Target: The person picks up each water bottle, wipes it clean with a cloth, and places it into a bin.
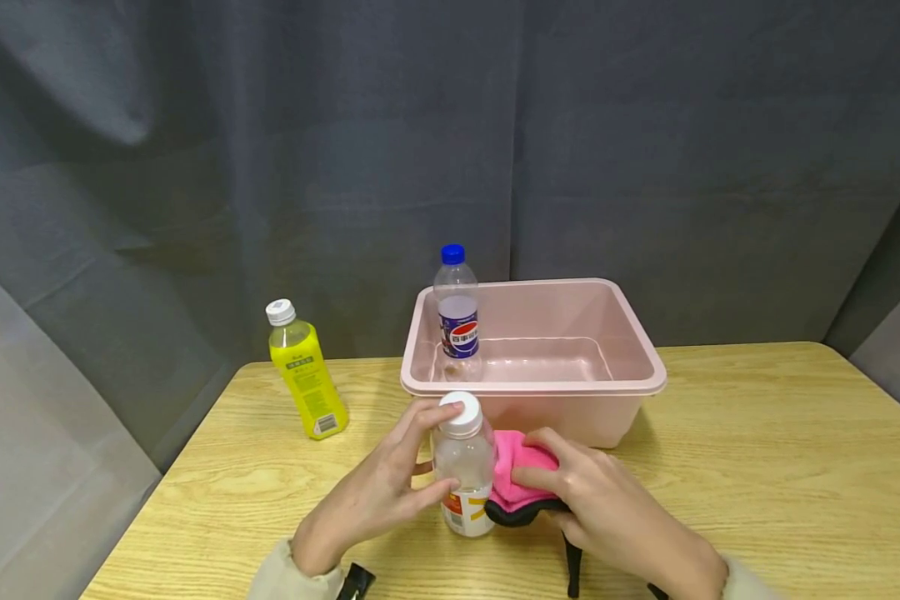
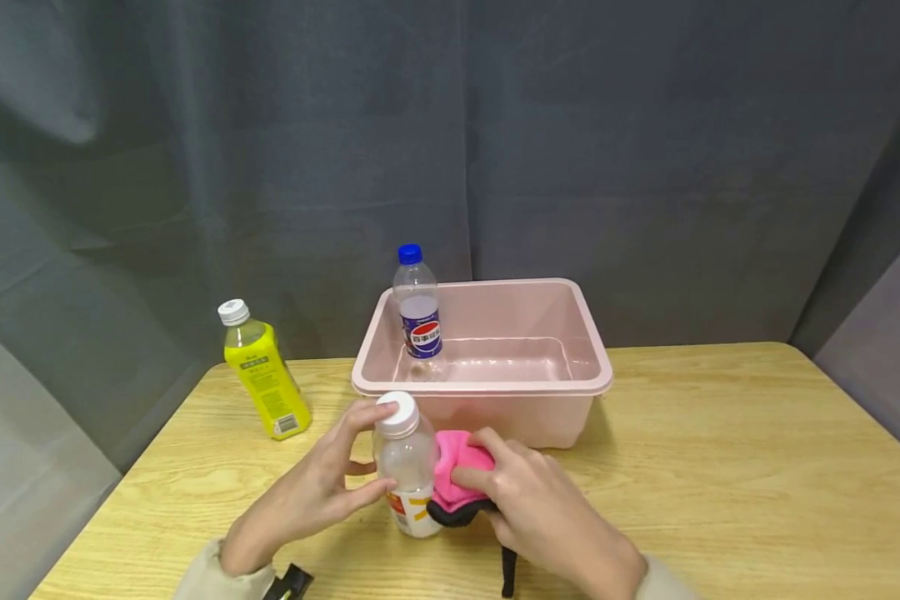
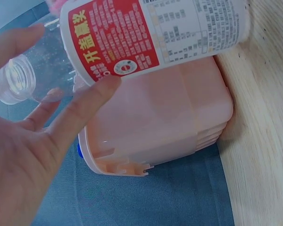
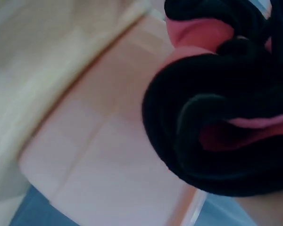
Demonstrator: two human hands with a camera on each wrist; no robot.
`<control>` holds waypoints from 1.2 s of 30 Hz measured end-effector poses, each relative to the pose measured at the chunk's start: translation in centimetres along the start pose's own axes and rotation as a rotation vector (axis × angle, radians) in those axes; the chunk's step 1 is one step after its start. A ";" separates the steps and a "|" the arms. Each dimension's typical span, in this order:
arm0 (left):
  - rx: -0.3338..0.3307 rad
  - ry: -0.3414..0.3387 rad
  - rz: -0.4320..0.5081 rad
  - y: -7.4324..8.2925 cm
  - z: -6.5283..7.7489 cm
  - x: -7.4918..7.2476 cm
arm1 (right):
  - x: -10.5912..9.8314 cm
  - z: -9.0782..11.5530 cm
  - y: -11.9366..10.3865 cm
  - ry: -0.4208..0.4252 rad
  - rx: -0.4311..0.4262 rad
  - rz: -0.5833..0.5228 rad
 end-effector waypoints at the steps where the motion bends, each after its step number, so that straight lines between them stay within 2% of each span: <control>1: 0.004 0.001 -0.001 0.0 0.0 0.0 | 0.6 0.1 0.2 -0.041 -0.002 0.006; 4: 0.018 0.002 0.001 0.0 0.0 0.0 | 2.4 0.5 0.6 -0.159 0.007 0.018; 7: 0.024 0.003 -0.002 0.0 0.0 0.0 | 3.4 0.8 1.0 -0.222 0.017 0.008; 16: 0.019 0.006 0.007 -0.1 0.1 0.0 | 3.1 0.8 0.9 -0.204 0.004 0.019; 21: 0.014 0.003 0.007 -0.1 0.1 0.0 | 1.4 0.3 0.1 -0.087 -0.037 0.053; 24: 0.018 0.003 -0.002 0.0 0.1 -0.1 | 0.0 -0.1 -0.3 -0.009 -0.040 0.029; 29: 0.017 0.002 -0.015 0.0 0.1 -0.2 | -2.0 -0.4 -0.9 0.118 -0.032 -0.049; 34: 0.017 0.005 -0.021 0.0 0.1 -0.1 | -3.2 -0.7 -1.5 0.340 -0.102 -0.162; 36: 0.023 0.007 -0.025 0.0 0.0 -0.1 | -3.3 -0.8 -1.6 0.395 -0.114 -0.193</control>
Point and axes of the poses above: each hand's wrist, its own z-axis away from the middle knuckle, its own x-axis out of the palm, y = z × x, the point moved 5 cm from there along -z, towards the middle knuckle, and after that the axes turned 12 degrees about x, right-handed, at the moved point
